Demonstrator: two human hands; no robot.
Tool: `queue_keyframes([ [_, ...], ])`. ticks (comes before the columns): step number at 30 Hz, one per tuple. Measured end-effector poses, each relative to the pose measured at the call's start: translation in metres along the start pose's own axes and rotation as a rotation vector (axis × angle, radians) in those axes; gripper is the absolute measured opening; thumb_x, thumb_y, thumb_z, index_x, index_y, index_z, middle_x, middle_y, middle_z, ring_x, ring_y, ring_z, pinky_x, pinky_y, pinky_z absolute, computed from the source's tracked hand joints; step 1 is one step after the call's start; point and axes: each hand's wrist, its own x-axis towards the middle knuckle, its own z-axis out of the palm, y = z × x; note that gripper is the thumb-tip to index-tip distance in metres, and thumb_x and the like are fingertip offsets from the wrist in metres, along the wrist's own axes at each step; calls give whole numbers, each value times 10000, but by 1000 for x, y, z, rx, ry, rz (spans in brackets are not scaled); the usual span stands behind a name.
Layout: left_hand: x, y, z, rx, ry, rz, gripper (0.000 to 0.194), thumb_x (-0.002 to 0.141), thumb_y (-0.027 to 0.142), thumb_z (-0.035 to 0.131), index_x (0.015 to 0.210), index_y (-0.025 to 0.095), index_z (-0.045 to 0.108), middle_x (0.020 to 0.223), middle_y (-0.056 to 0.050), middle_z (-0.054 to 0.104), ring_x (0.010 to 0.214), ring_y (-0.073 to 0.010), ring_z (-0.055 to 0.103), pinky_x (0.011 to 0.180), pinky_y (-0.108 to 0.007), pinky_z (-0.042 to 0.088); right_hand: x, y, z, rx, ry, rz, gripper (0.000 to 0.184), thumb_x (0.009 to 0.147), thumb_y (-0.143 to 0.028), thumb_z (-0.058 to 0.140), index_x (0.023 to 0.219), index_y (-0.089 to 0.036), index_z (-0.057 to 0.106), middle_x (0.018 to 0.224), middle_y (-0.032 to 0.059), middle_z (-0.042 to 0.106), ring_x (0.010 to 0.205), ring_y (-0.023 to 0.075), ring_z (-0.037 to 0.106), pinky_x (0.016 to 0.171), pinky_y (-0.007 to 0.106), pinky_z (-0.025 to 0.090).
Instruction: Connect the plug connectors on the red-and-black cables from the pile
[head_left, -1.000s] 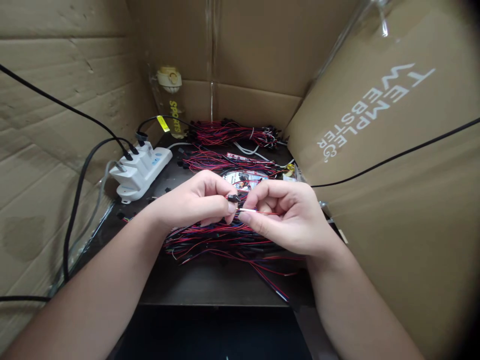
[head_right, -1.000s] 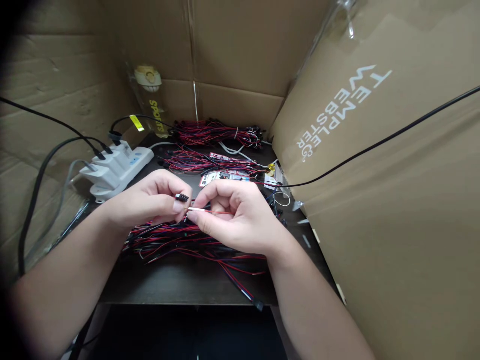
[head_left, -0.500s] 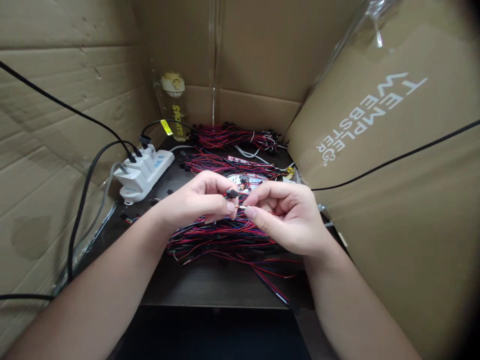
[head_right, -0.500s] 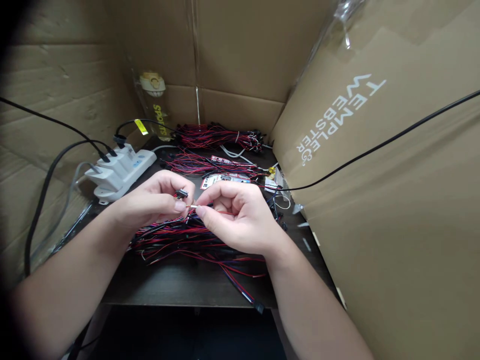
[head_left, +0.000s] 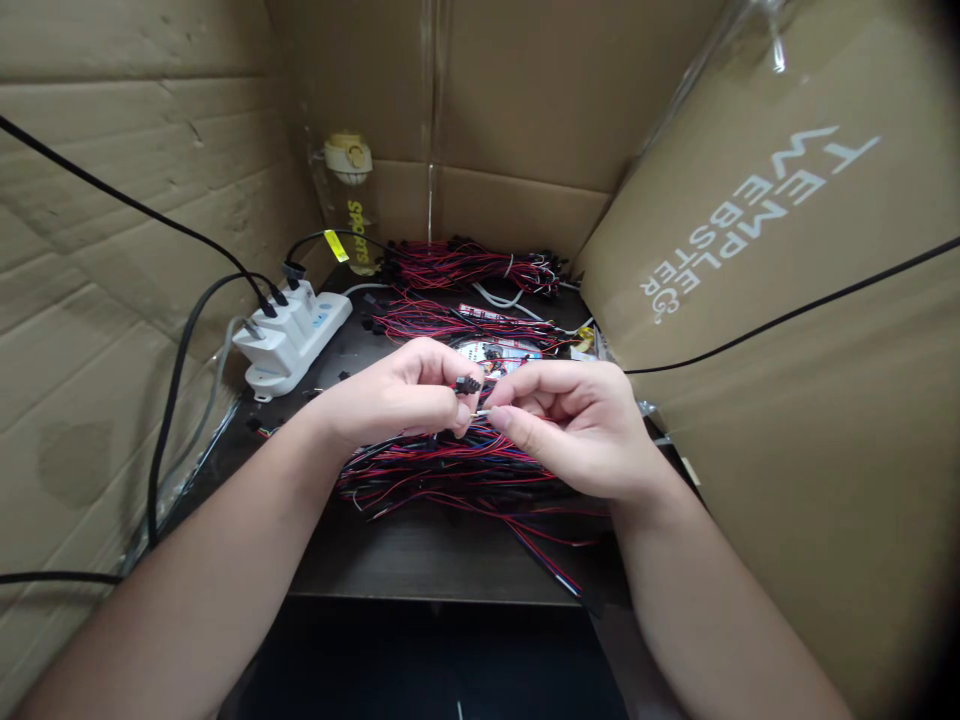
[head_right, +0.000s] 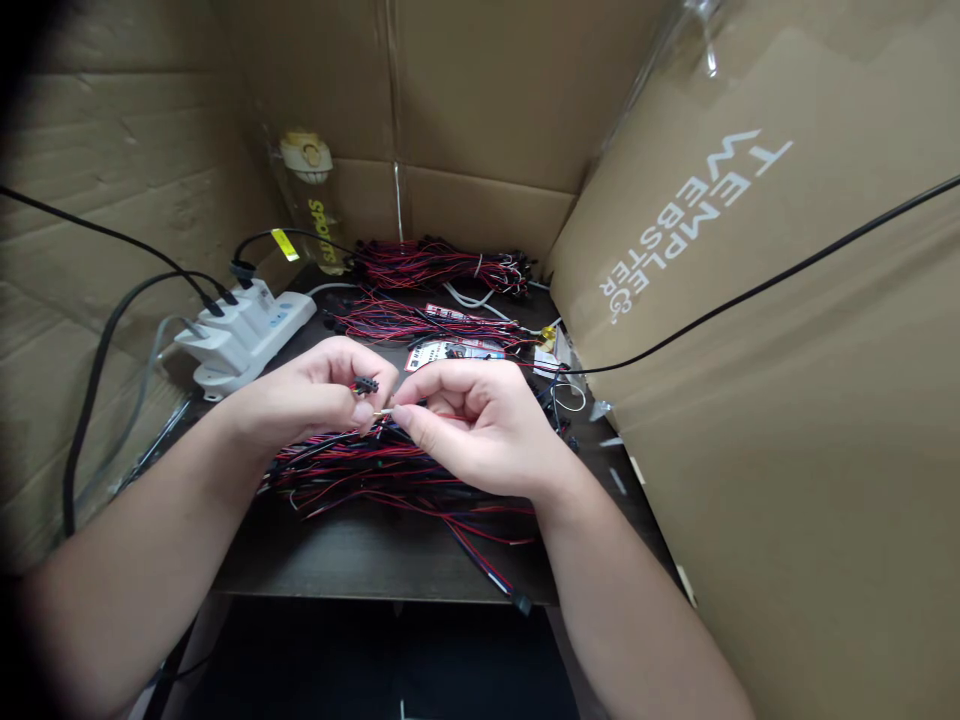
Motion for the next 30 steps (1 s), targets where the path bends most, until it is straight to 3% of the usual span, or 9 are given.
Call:
queue_keyframes([
  [15,-3,2,2,148,82,106,165,738,188,631,607,164,533,543,57,422,509,-69,318,479,-222,260,-4,2,5,-162,173,-118,104,888,-251,737,857,-153,751,526,-40,503,445,67,405,415,216,307],
  [23,-3,1,2,202,76,165,166,780,151,610,636,160,529,569,62,397,532,-64,294,487,-216,246,-4,8,7,-325,250,-247,42,859,-179,737,860,-168,777,524,-61,455,466,66,392,455,222,336],
  [30,-4,6,3,256,94,167,155,802,122,603,656,154,562,559,68,418,502,-50,299,466,-201,238,-1,9,8,-340,283,-318,83,855,-150,741,876,-161,820,508,-63,445,467,63,379,451,221,350],
])
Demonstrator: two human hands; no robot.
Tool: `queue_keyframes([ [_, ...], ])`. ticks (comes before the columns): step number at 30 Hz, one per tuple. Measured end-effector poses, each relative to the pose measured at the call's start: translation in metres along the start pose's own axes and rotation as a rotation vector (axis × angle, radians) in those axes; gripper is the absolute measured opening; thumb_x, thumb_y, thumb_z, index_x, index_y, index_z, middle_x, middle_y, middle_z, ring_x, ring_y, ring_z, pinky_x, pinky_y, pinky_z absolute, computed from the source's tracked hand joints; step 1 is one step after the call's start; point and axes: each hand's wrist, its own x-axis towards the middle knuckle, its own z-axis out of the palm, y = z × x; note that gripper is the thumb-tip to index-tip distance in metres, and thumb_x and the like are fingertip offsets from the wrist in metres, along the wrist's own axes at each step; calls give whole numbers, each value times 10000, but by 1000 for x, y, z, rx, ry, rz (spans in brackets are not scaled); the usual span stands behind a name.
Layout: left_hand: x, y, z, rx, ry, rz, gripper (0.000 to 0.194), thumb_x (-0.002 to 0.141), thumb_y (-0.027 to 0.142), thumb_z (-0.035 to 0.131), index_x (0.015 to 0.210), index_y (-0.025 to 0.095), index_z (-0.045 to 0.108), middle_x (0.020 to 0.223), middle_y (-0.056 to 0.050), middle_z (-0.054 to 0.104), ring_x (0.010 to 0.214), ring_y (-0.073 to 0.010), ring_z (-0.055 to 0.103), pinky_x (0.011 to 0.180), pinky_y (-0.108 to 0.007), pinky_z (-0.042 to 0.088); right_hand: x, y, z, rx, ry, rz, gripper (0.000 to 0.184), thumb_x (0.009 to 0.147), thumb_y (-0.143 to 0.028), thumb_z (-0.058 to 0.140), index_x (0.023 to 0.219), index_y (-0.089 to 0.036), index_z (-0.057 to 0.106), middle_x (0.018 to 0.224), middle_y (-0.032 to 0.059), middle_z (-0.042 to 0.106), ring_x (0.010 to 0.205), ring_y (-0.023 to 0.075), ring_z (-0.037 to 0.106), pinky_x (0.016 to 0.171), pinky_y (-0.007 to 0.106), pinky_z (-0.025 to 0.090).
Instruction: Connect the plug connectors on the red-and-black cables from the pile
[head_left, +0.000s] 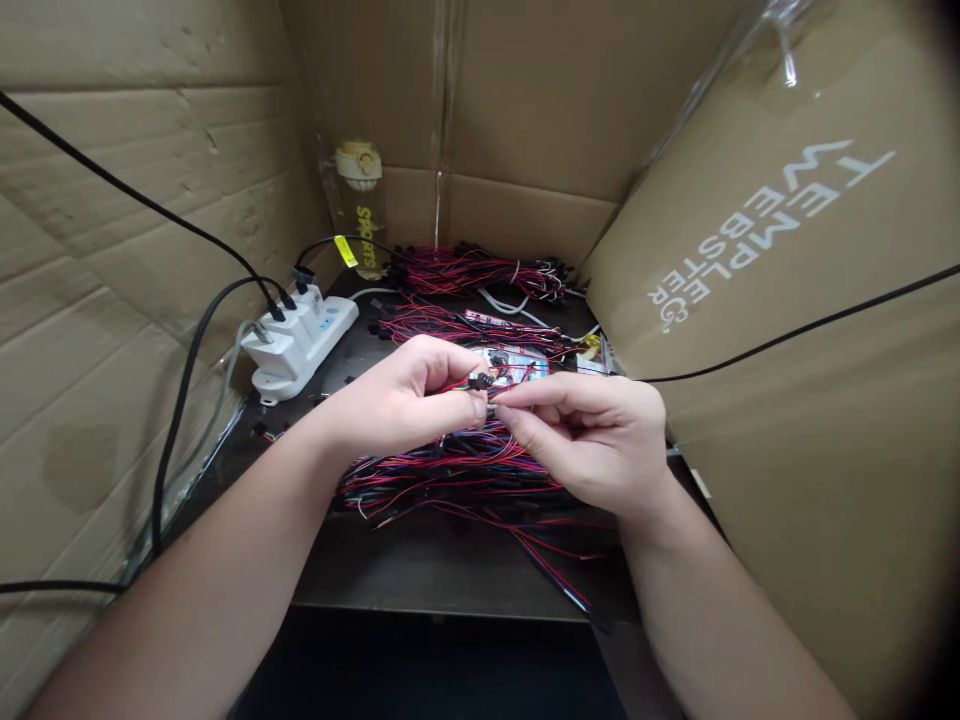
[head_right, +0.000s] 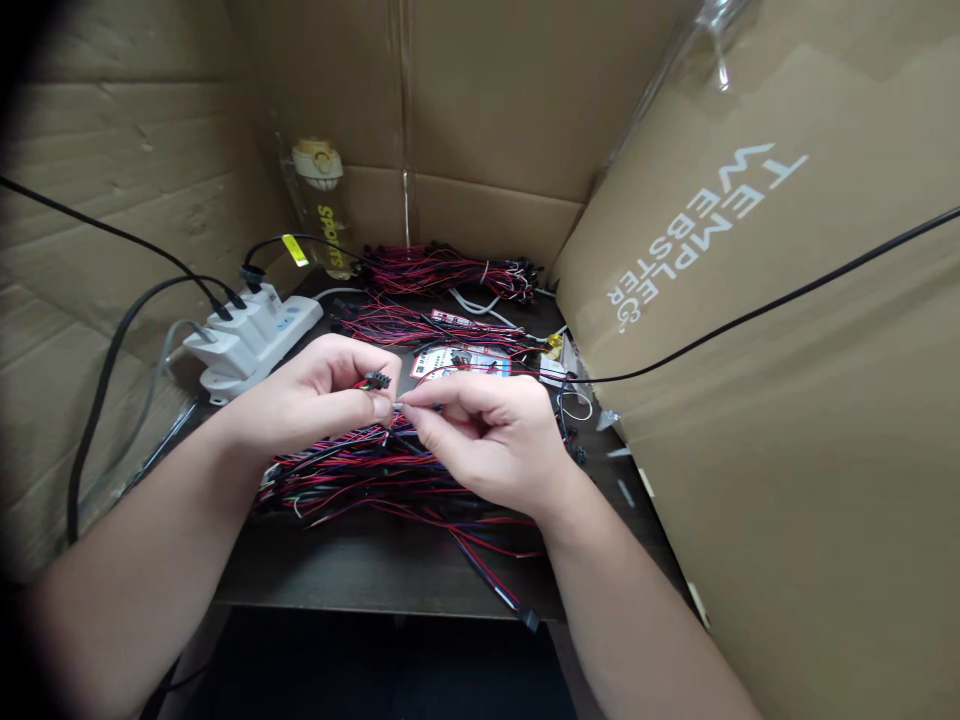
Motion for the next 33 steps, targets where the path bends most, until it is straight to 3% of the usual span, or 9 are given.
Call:
queue_keyframes([
  [5,-1,-5,-3,-49,29,-41,199,794,146,595,612,162,517,486,66,472,440,-46,374,446,-184,279,2,-3,-2,19,-10,35,121,836,-137,777,913,-168,866,539,-12,657,434,82,501,441,224,455],
  [10,-1,-6,-5,-17,103,-34,205,768,143,629,600,162,513,482,53,512,452,-52,414,458,-174,314,6,0,-3,62,10,26,113,796,-154,831,883,-213,873,853,54,828,686,187,753,661,301,641],
  [12,-1,-5,-5,-3,113,-20,222,785,164,655,617,166,510,485,53,512,448,-53,405,446,-173,309,6,1,-2,66,8,41,89,814,-171,819,883,-196,870,729,38,792,587,150,689,581,271,595],
  [14,-1,-5,-5,-2,118,-12,245,814,200,672,637,172,504,485,51,513,439,-56,403,433,-175,307,6,2,-2,76,-2,90,84,847,-194,792,890,-154,852,543,-9,652,445,84,514,449,221,456],
  [17,-2,-5,-5,-1,132,4,275,848,230,669,652,183,482,483,53,499,426,-56,387,412,-174,288,5,2,-2,131,-71,181,129,880,-234,765,911,-111,785,489,-67,461,415,42,331,392,199,274],
  [21,-3,-4,-2,41,163,46,290,852,200,666,645,186,463,489,76,431,428,-43,321,396,-169,240,4,0,-3,147,-105,169,111,894,-215,728,895,-104,737,505,-72,427,435,43,333,412,200,272],
  [25,-1,-4,1,148,207,145,271,827,124,637,624,177,465,523,83,385,466,-38,299,408,-162,240,5,-3,-3,70,-23,108,84,873,-160,722,851,-98,774,481,-67,431,426,39,330,399,196,258],
  [28,0,-4,3,252,241,242,268,824,95,620,611,166,473,547,73,399,500,-39,325,431,-152,272,6,-4,-3,9,25,68,90,852,-137,749,852,-110,835,472,-41,524,410,45,386,387,190,314],
  [33,-1,-5,3,406,258,386,256,829,63,612,621,152,493,552,76,411,508,-28,332,447,-134,275,5,-2,-5,-13,45,66,100,827,-189,815,905,-168,874,647,30,770,504,129,666,508,221,566],
])
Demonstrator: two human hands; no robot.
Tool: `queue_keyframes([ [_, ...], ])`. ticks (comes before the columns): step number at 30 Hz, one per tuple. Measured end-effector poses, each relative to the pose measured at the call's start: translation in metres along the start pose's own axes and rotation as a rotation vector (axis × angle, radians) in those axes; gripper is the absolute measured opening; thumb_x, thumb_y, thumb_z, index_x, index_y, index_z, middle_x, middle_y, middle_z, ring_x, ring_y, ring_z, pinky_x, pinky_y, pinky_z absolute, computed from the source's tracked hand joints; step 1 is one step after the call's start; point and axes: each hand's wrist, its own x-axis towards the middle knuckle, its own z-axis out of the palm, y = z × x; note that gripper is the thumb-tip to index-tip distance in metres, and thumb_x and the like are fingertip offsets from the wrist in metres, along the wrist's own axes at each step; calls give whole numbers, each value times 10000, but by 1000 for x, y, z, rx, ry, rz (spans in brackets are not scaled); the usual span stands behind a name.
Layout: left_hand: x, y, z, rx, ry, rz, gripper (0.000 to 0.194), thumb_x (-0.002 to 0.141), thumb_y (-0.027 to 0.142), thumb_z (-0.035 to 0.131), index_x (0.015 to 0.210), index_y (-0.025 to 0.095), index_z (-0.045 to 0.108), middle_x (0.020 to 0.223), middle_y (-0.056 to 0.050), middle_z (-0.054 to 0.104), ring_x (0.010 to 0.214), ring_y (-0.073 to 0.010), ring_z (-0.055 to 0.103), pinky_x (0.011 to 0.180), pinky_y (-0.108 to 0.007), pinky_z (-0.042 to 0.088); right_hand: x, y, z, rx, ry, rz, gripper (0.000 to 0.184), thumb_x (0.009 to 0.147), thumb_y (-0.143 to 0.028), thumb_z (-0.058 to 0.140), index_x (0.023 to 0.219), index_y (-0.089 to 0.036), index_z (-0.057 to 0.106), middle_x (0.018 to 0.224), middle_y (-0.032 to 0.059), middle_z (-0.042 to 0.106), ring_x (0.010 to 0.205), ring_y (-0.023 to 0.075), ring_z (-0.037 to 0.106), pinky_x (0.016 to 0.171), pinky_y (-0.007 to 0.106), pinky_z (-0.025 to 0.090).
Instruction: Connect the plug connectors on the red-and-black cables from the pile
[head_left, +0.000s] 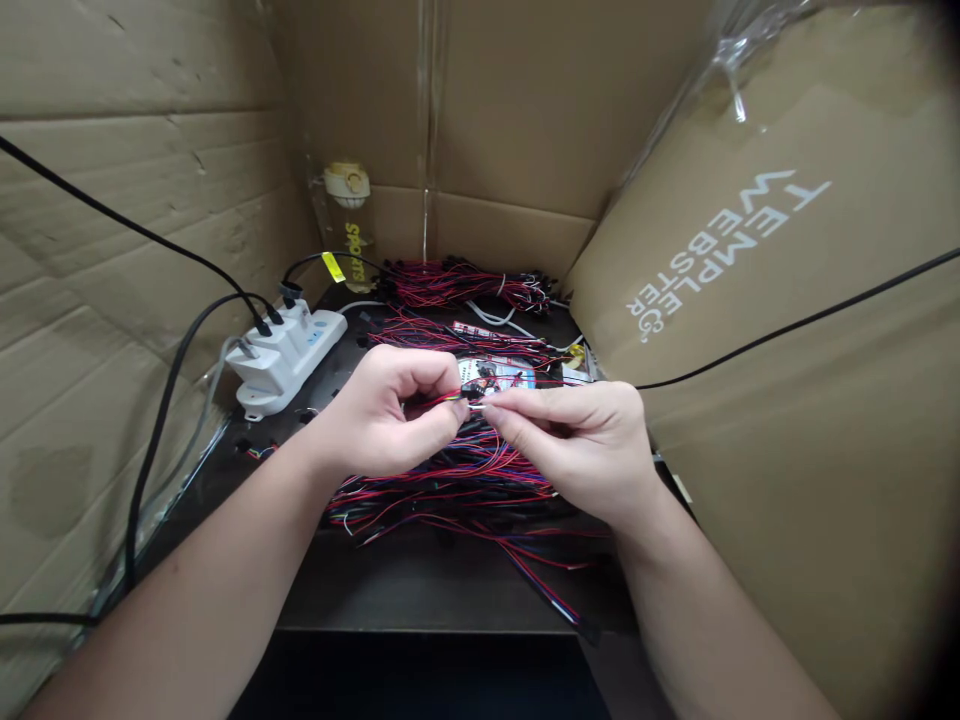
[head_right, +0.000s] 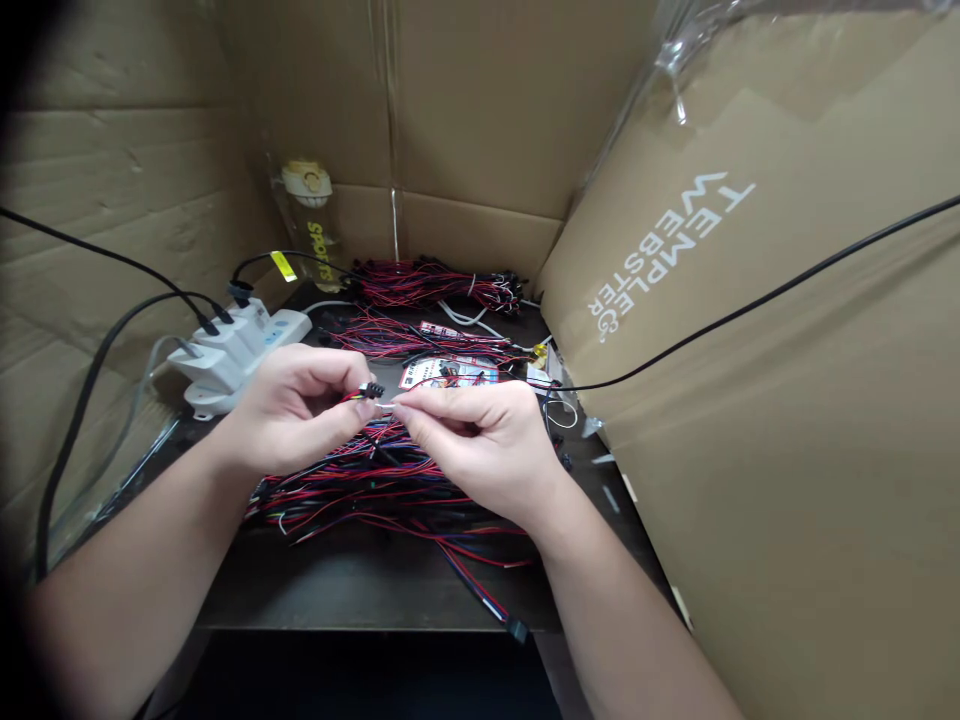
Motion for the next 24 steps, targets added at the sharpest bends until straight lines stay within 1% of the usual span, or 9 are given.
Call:
queue_keyframes([
  [3,-1,-1,-1,93,28,86,249,800,46,619,620,153,483,548,80,399,501,-23,316,452,-139,264,1,2,0,25,-13,7,113,823,-195,829,927,-202,873,786,39,821,603,165,755,594,241,638],
  [6,-3,-2,-1,171,48,140,236,785,50,631,630,155,488,545,84,391,489,-20,301,448,-150,242,2,2,0,42,1,-15,111,807,-176,839,910,-202,872,790,37,822,623,169,764,606,241,640],
  [9,-3,-3,-1,208,34,147,212,790,69,639,643,157,514,533,83,404,481,-25,309,451,-163,249,3,3,1,39,27,-34,88,807,-164,829,884,-172,871,621,17,757,480,121,641,473,223,534],
  [11,-4,-4,-1,223,19,139,197,785,68,634,646,158,527,533,77,430,485,-31,328,462,-170,270,4,5,1,40,28,-29,74,825,-160,805,865,-147,866,482,-21,624,400,78,488,402,215,414],
  [13,-3,-5,-1,231,16,138,196,775,61,629,641,160,524,533,76,437,484,-32,331,458,-171,272,4,8,2,55,9,-31,75,838,-165,792,851,-132,858,437,-50,504,391,57,380,383,214,325],
  [15,-2,-5,-1,228,34,139,204,772,62,625,633,162,514,527,78,427,473,-30,325,442,-169,259,4,11,3,78,-8,-60,65,832,-164,798,845,-133,854,451,-54,478,411,54,356,390,215,294],
  [19,0,-3,-3,183,50,103,229,797,77,627,623,169,509,517,76,413,464,-40,333,429,-181,265,4,16,6,98,-21,-102,57,826,-152,797,839,-153,853,495,-35,552,432,64,397,407,227,313],
  [22,0,-3,-4,104,80,35,200,856,128,663,667,163,607,545,45,508,490,-63,420,453,-196,338,4,17,5,123,-61,-61,113,862,-192,778,947,-155,844,513,-40,564,432,71,403,416,234,336],
  [24,0,-5,-4,-2,143,-5,133,886,174,702,755,159,715,653,-9,643,575,-100,556,523,-218,451,5,18,1,133,-114,-51,221,900,-231,749,1101,-161,808,659,-2,667,533,103,537,503,252,459],
])
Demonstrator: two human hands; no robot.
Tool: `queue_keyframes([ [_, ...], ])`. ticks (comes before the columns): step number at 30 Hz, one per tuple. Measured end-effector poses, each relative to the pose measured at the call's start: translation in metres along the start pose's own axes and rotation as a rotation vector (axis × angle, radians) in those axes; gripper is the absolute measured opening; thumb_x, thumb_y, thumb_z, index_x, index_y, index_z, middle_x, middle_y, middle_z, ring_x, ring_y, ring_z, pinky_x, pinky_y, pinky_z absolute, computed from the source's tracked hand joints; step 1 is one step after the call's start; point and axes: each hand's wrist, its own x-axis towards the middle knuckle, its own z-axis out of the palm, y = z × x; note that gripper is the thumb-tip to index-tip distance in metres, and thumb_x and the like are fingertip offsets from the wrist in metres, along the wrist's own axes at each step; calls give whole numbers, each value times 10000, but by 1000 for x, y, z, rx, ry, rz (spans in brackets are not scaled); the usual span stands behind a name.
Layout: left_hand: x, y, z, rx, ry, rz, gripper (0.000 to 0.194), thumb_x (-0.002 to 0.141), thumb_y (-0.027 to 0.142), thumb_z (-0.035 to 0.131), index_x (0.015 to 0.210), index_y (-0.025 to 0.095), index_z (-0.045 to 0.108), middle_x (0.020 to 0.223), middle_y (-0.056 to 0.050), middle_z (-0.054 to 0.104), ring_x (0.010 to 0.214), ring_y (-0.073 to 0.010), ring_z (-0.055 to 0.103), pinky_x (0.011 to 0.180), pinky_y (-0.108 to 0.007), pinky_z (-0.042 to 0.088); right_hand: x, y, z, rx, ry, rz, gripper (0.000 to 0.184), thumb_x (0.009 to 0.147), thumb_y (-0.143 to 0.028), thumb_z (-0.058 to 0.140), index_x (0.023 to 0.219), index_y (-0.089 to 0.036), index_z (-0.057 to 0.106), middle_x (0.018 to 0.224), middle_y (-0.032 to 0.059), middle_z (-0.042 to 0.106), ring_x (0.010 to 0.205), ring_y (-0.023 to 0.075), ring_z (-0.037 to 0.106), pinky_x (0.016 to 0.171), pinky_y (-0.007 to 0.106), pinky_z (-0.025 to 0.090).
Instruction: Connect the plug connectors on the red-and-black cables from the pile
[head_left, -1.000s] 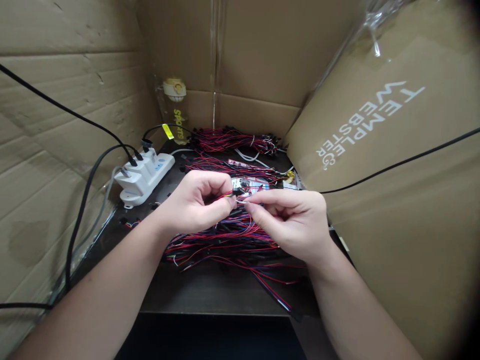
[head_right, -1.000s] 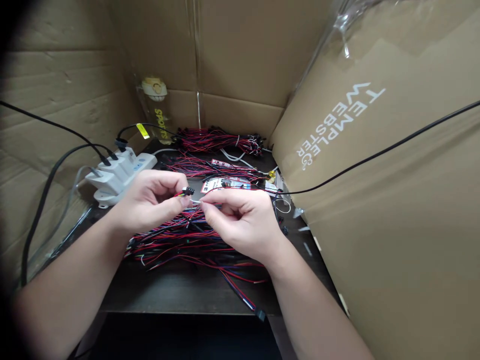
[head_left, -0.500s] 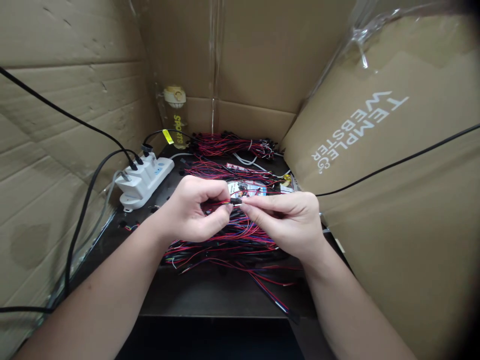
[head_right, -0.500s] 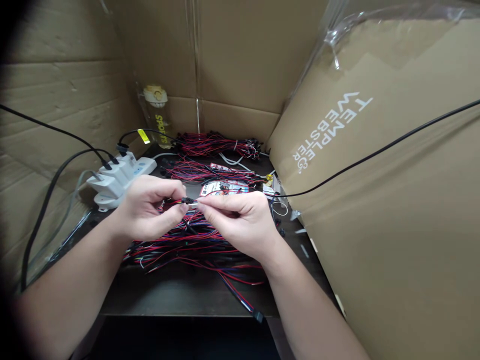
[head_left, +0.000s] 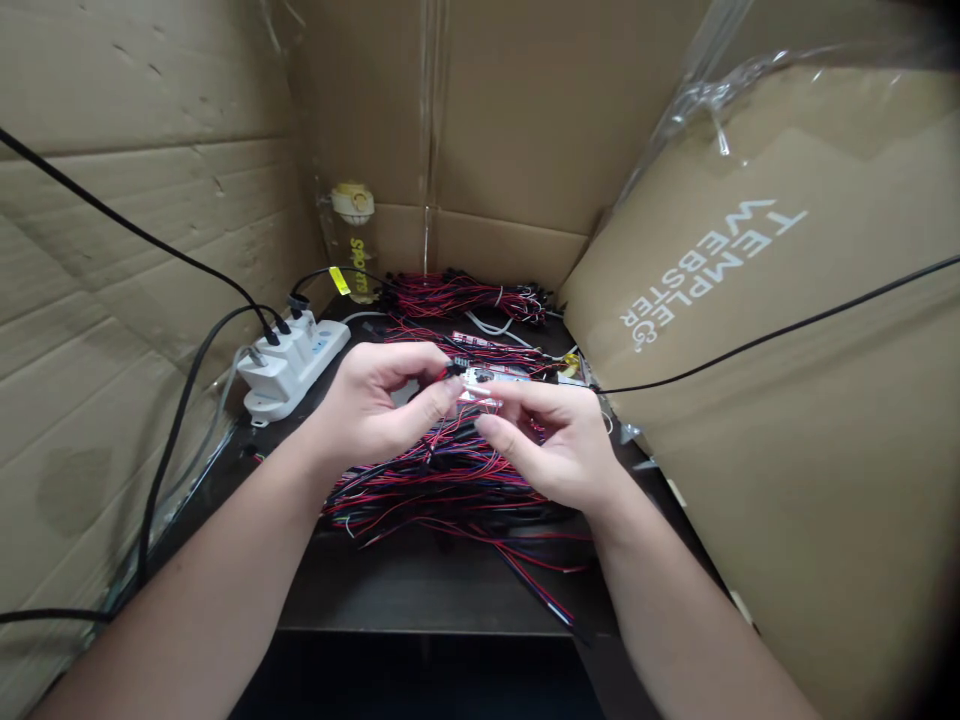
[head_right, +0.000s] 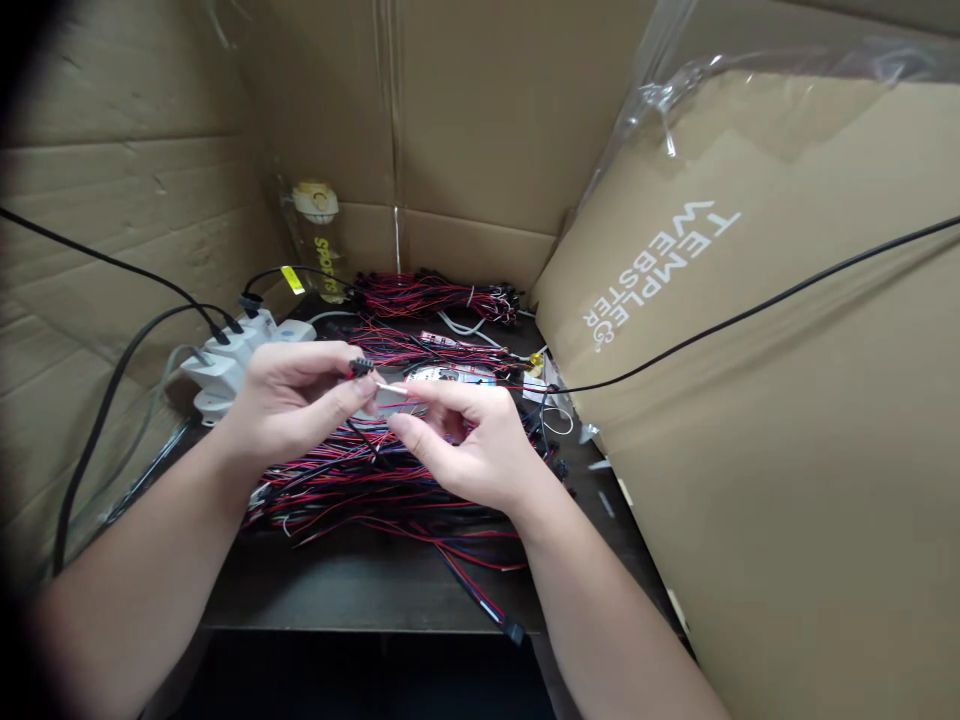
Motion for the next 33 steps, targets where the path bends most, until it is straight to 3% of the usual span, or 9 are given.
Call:
queue_keyframes([
  [2,0,-3,1,-159,88,-43,80,896,217,743,857,182,804,878,-70,741,776,-156,675,661,-260,557,1,1,-4,-35,-35,-27,318,928,-264,720,1235,-185,747,989,76,756,842,180,694,753,339,588],
  [5,1,-6,1,-421,215,-63,81,871,310,813,932,280,858,1100,-70,707,1054,-187,663,842,-280,591,3,2,-6,-157,-32,-106,422,925,-314,721,1333,-216,669,1308,128,671,1237,270,632,1071,483,527],
  [7,2,-7,0,-578,244,-96,98,846,365,843,934,326,860,1053,-43,661,974,-142,639,805,-241,582,3,1,-4,-242,-34,-139,523,895,-364,751,1377,-212,618,1378,153,612,1327,301,573,1137,520,483],
  [11,7,-4,-9,-864,275,-157,114,813,428,865,905,367,840,734,26,540,620,-59,489,547,-160,483,-1,1,5,-395,15,-213,721,855,-408,760,1490,-213,477,1465,186,521,1407,354,485,1173,582,429],
  [16,13,-6,-23,-982,411,-171,156,777,381,904,888,321,812,667,48,498,586,-50,464,524,-144,476,-1,4,-1,-418,357,-322,744,902,-589,578,1531,-216,444,1461,185,483,1336,384,504,1095,595,453],
  [19,13,-11,-26,-882,462,-147,194,756,396,917,885,295,813,670,47,536,593,-50,487,560,-146,513,5,-14,-18,-411,422,-288,697,917,-662,499,1439,-203,546,1325,167,563,1187,342,578,972,520,512],
  [23,8,-9,-24,-795,420,-116,182,774,435,896,879,302,830,639,43,545,610,-55,531,583,-139,531,22,-68,-29,-395,211,-185,374,930,-436,687,1247,-238,674,880,37,603,775,187,585,722,353,509],
  [26,4,-3,-21,-726,348,-91,182,779,448,890,879,303,843,707,26,654,618,-49,574,582,-143,534,49,-106,-20,-488,12,-194,391,859,-440,818,1167,-226,708,678,-32,552,618,131,531,634,301,484],
  [33,-2,-7,-13,-651,236,-118,271,803,489,857,748,235,781,687,1,664,656,-114,604,628,-258,549,127,-130,14,-753,-426,-314,232,834,-358,845,695,-212,732,580,-30,630,607,97,609,498,216,394],
])
